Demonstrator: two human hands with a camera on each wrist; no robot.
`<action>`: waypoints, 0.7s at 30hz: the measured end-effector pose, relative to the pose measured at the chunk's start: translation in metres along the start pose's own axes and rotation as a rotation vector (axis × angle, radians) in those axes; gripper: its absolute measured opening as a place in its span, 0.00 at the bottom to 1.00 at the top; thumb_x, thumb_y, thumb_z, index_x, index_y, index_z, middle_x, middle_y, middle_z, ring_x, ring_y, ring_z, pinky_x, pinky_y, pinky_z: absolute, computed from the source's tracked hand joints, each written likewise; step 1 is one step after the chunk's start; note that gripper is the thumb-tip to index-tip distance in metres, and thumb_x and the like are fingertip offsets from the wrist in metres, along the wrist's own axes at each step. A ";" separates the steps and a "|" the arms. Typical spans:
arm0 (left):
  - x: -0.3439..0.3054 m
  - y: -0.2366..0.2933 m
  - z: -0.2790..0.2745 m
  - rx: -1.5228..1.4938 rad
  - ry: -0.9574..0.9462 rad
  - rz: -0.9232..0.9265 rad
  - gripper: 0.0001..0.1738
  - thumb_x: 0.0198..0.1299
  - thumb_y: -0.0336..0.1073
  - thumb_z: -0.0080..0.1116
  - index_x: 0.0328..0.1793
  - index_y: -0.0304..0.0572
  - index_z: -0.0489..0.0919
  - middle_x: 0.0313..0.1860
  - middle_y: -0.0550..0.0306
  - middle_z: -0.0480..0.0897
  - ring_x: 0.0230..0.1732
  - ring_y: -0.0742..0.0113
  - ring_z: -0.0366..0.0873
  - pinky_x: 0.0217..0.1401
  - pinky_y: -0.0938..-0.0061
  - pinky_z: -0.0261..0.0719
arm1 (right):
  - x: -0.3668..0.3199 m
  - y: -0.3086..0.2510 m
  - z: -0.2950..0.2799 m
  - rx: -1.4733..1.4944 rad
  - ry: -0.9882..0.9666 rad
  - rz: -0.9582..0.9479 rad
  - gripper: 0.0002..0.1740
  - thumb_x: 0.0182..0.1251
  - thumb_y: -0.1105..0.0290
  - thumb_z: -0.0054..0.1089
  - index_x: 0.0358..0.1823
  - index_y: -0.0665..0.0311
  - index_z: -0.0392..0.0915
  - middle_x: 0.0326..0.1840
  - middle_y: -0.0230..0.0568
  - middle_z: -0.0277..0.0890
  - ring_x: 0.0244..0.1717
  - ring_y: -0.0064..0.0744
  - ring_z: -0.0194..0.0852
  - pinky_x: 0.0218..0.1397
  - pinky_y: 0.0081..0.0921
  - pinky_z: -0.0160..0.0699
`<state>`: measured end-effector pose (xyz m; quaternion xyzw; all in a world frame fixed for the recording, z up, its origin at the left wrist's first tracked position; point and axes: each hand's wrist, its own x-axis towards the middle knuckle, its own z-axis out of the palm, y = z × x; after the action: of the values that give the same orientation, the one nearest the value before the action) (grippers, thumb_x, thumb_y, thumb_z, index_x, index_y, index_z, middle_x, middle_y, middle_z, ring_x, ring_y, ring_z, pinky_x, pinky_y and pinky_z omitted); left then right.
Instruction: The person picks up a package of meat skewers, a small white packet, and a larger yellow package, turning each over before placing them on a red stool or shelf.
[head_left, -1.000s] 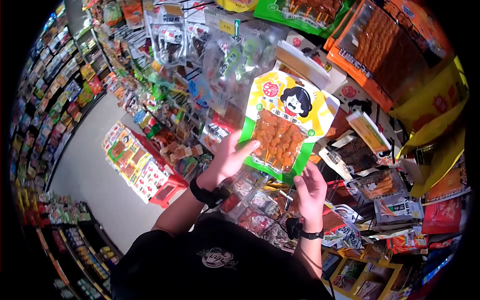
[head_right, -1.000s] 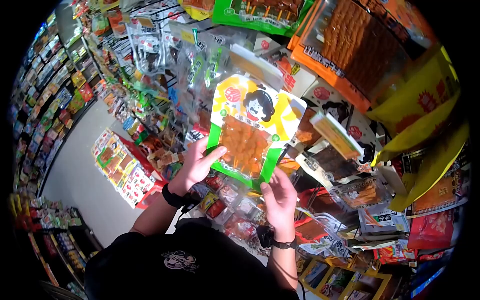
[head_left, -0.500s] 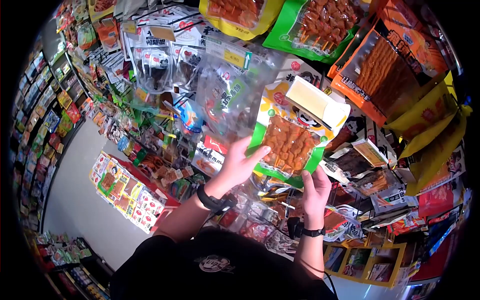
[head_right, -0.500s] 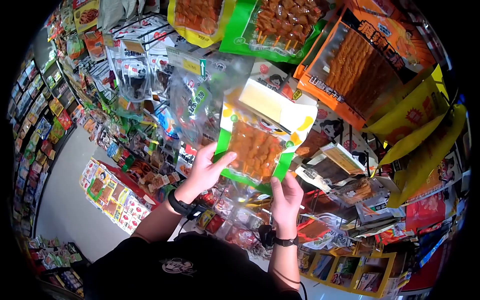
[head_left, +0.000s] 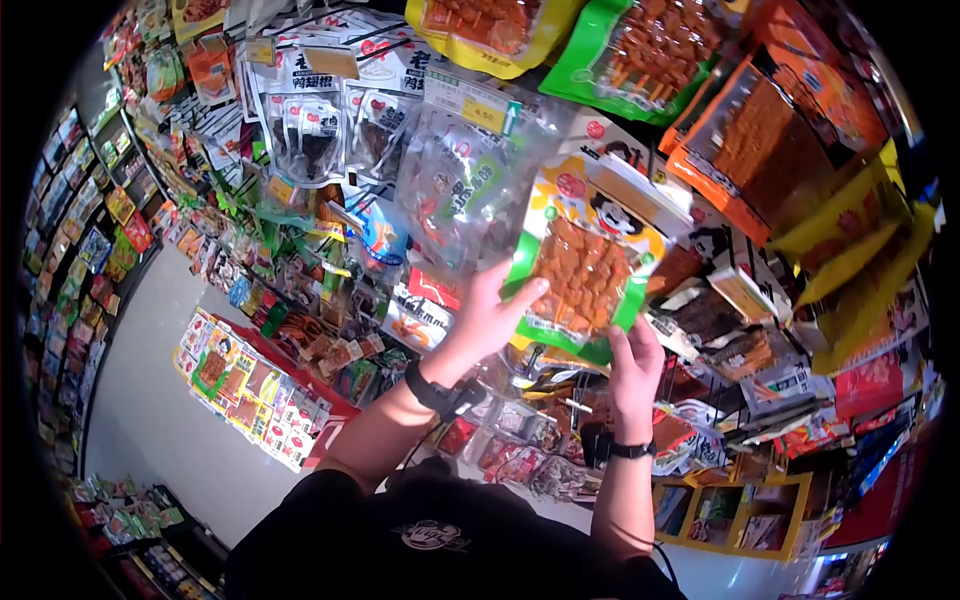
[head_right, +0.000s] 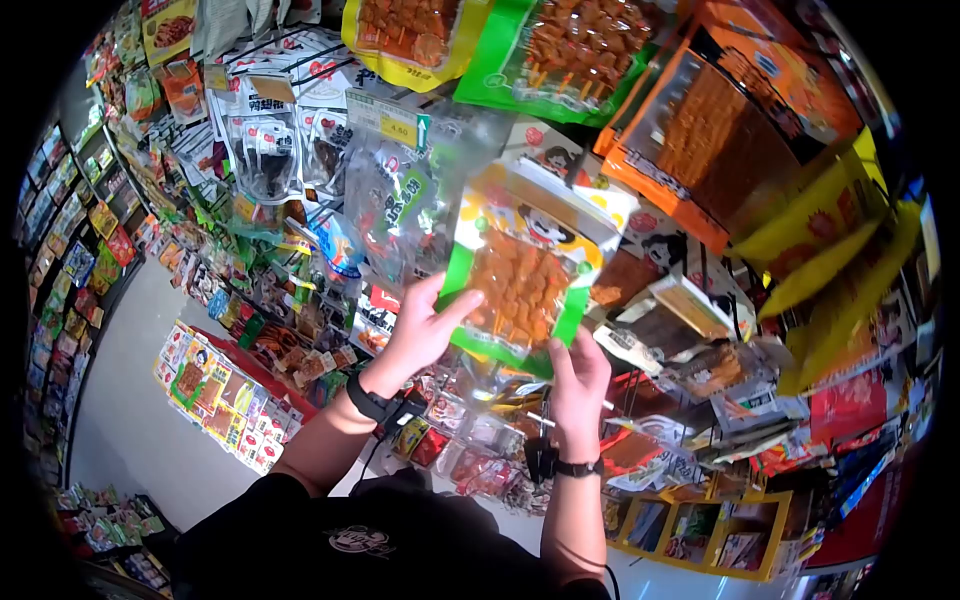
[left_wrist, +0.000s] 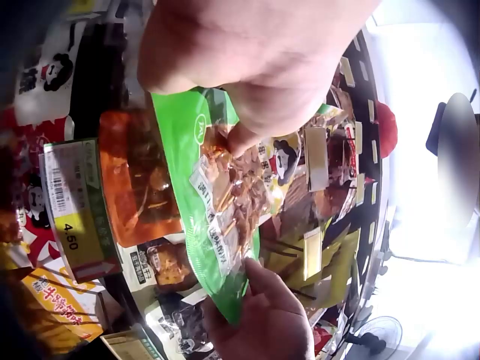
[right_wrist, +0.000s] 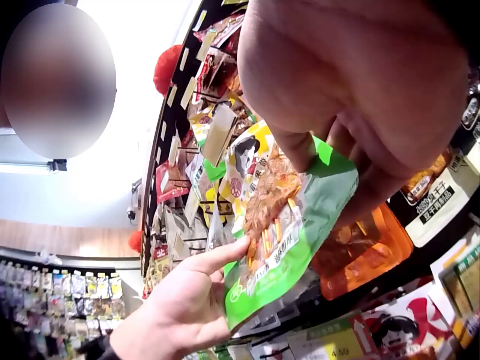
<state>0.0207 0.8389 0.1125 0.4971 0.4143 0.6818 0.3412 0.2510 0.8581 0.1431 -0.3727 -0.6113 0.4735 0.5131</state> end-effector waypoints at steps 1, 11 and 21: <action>-0.001 -0.001 0.001 0.024 0.015 0.035 0.11 0.74 0.33 0.65 0.55 0.33 0.82 0.39 0.66 0.85 0.37 0.80 0.83 0.40 0.81 0.79 | 0.000 0.003 -0.002 -0.025 -0.006 -0.017 0.15 0.78 0.78 0.59 0.63 0.71 0.79 0.48 0.28 0.83 0.46 0.16 0.77 0.53 0.18 0.75; -0.015 0.024 -0.002 0.063 -0.035 0.020 0.11 0.73 0.33 0.65 0.55 0.33 0.84 0.42 0.64 0.87 0.40 0.79 0.83 0.43 0.79 0.80 | -0.020 0.000 -0.007 0.095 -0.067 -0.051 0.15 0.78 0.77 0.60 0.63 0.69 0.80 0.49 0.29 0.85 0.44 0.14 0.79 0.48 0.17 0.78; -0.024 0.042 -0.001 0.011 -0.064 -0.084 0.15 0.73 0.34 0.65 0.59 0.31 0.83 0.45 0.61 0.89 0.41 0.79 0.83 0.43 0.77 0.82 | -0.024 -0.005 -0.002 0.092 -0.091 -0.049 0.17 0.78 0.78 0.59 0.65 0.69 0.79 0.48 0.29 0.85 0.44 0.17 0.82 0.48 0.19 0.82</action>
<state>0.0239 0.8002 0.1411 0.5025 0.4276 0.6483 0.3799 0.2580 0.8343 0.1414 -0.3119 -0.6204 0.5050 0.5128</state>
